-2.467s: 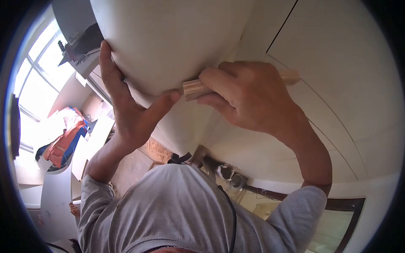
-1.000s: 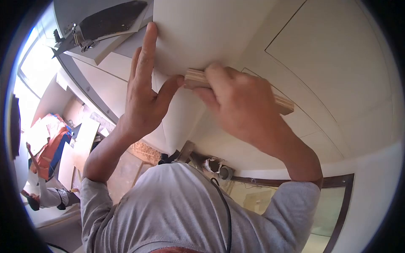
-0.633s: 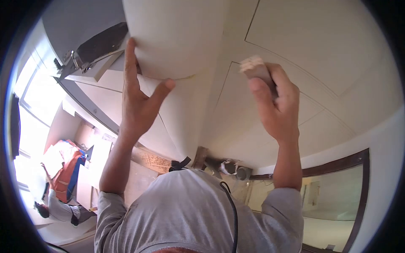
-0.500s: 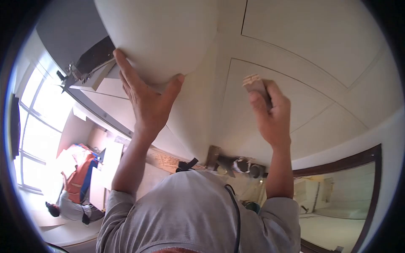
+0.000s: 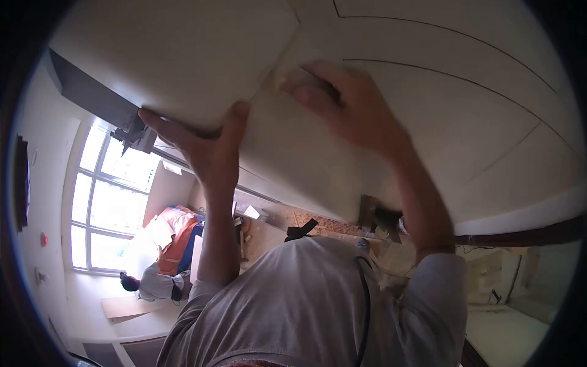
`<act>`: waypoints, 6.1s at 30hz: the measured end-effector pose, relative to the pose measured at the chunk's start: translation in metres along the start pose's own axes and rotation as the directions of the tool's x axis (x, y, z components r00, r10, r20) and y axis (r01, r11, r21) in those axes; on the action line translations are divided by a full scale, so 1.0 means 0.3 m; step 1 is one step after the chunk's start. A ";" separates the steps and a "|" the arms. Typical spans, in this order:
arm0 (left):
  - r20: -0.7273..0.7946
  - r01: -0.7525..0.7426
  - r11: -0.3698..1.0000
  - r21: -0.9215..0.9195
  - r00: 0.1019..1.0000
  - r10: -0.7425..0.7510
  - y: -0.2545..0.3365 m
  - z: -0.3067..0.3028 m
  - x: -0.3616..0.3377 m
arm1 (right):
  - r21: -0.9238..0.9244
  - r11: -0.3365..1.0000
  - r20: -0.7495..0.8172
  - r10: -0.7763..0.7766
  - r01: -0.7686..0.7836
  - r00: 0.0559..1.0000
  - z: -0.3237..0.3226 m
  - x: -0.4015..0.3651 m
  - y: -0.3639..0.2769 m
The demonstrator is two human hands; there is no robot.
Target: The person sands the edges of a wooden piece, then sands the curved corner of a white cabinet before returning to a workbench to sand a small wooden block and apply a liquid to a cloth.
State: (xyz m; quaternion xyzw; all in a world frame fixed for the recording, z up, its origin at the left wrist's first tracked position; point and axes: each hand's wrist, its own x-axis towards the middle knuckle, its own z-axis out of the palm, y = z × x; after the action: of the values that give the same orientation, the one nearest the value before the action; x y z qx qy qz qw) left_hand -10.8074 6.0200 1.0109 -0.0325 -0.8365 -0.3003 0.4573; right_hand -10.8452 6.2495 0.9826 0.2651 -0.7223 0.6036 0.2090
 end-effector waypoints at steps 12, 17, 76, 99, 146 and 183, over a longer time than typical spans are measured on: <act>0.018 0.066 0.980 -0.186 0.998 -0.064 0.046 0.019 -0.002 | -0.295 0.759 0.445 -0.428 0.580 0.787 -0.117 0.267 -0.006; -0.099 -0.272 0.961 0.049 0.956 0.276 -0.004 0.053 0.051 | -0.293 0.841 0.463 -0.292 0.456 0.837 -0.095 0.262 0.014; -0.125 -0.366 0.927 0.077 0.919 0.373 -0.051 -0.244 0.115 | -0.309 0.929 -0.347 -0.311 0.205 0.885 0.420 -0.095 -0.100; -0.116 -0.396 0.846 0.357 0.880 0.461 -0.056 -0.300 0.092 | -0.329 0.932 -0.437 -0.291 0.149 0.851 0.415 -0.090 -0.093; -0.101 -0.337 0.903 0.265 0.922 0.374 0.029 -0.359 0.066 | -0.027 0.989 -0.115 0.138 -0.142 0.984 0.300 -0.176 -0.376; -0.084 -0.178 0.918 -0.355 0.984 0.159 0.025 -0.271 0.066 | -0.608 0.788 -0.014 0.111 -0.097 0.994 0.190 -0.085 -0.441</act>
State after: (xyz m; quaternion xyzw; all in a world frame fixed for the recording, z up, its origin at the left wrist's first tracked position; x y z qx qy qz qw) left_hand -10.7558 5.9785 1.0625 -0.1798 -0.7486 -0.4092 0.4898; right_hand -10.7405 6.1796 1.0569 0.1507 -0.8936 0.3471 0.2412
